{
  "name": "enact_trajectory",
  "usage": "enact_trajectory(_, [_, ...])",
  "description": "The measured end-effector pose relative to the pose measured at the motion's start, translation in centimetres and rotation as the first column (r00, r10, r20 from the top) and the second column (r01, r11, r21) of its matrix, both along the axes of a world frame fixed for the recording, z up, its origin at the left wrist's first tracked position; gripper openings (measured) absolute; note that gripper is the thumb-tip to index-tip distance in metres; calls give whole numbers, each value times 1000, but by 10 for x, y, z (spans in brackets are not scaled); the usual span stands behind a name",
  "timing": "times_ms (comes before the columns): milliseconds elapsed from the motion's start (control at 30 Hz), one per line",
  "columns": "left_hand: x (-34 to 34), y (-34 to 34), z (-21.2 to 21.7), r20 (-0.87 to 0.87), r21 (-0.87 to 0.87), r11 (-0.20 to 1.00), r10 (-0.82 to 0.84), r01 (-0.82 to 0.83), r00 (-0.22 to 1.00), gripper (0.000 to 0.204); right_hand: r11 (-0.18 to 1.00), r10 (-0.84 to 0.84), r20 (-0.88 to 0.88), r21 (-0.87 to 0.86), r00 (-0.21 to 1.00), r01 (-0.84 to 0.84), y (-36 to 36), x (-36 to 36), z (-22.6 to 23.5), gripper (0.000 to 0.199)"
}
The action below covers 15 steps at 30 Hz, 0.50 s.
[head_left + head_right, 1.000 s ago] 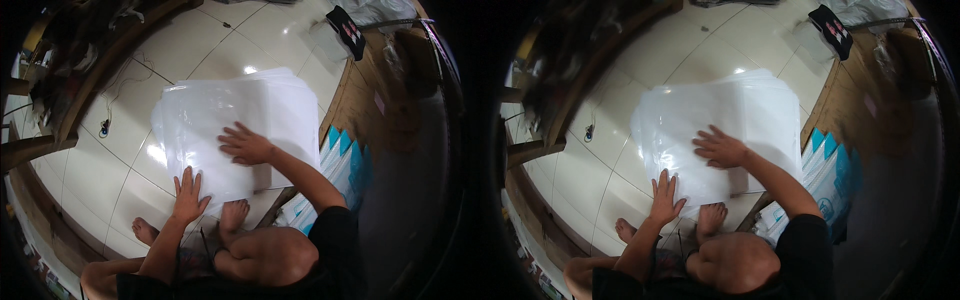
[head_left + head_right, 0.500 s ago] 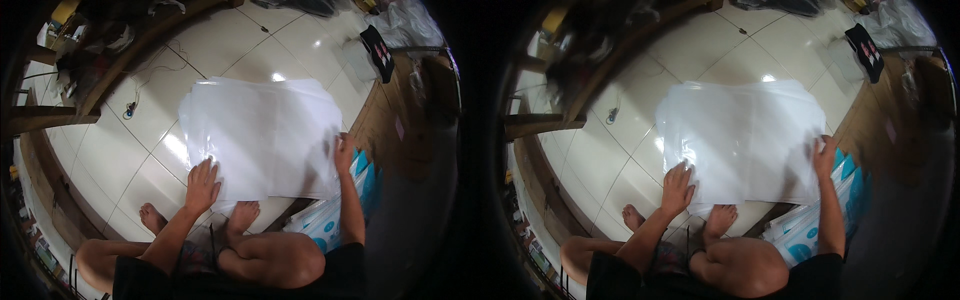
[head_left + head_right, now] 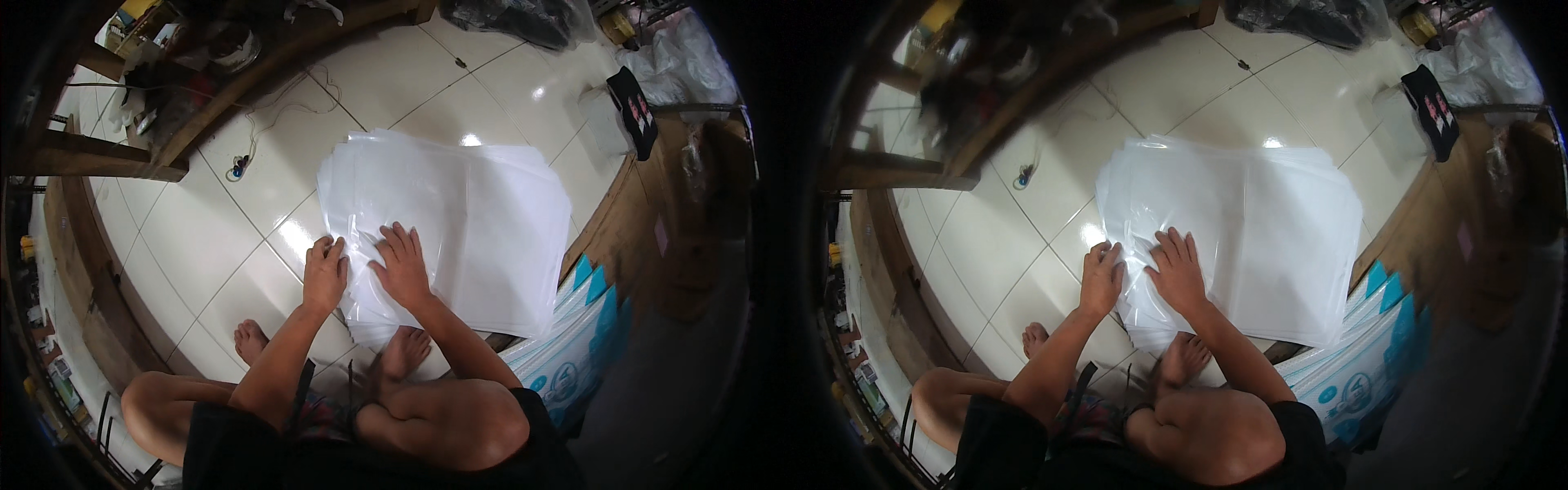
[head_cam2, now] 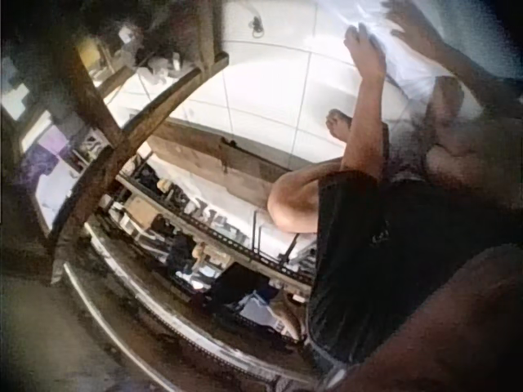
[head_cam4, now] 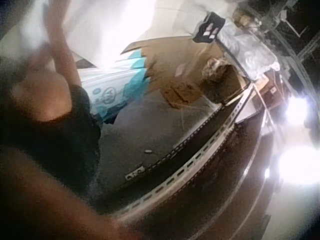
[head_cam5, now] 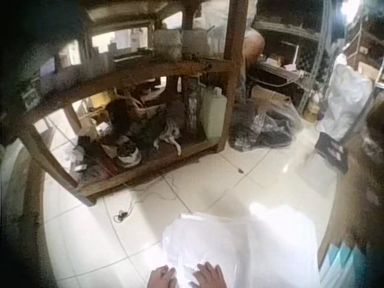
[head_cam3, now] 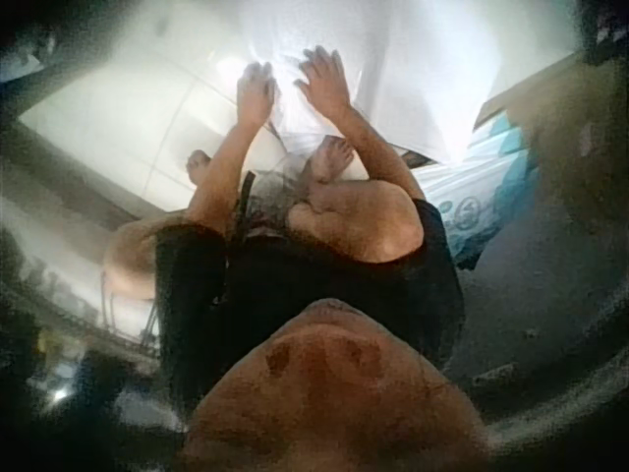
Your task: The person sits on the floor and repeatedly folds white plastic sheets by hand. They smooth the sheets, fold them in half, and then roll them into a compact bundle, repeating this process multiple times.
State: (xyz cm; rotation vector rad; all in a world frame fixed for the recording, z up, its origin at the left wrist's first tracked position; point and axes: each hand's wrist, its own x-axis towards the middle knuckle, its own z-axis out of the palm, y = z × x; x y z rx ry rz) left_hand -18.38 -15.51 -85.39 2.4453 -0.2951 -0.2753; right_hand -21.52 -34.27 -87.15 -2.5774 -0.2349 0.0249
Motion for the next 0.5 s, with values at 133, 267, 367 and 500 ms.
enact_trajectory(133, [3,5,-4,-31,-10,995,101,-101,994,36,879,-417,49,275,908,389,-35,-8,8,27])
enact_trajectory(267, [17,-8,-10,33,86,975,202,-204,979,59,196,-655,-395,734,644,650,-146,-73,21,22])
enact_trajectory(367, [32,-38,-4,-67,120,948,304,-295,950,77,168,-696,-452,652,557,739,-229,-144,26,34])
enact_trajectory(500, [43,-44,6,-91,242,947,240,-213,966,87,-309,-373,-825,541,424,782,-263,-158,66,51])
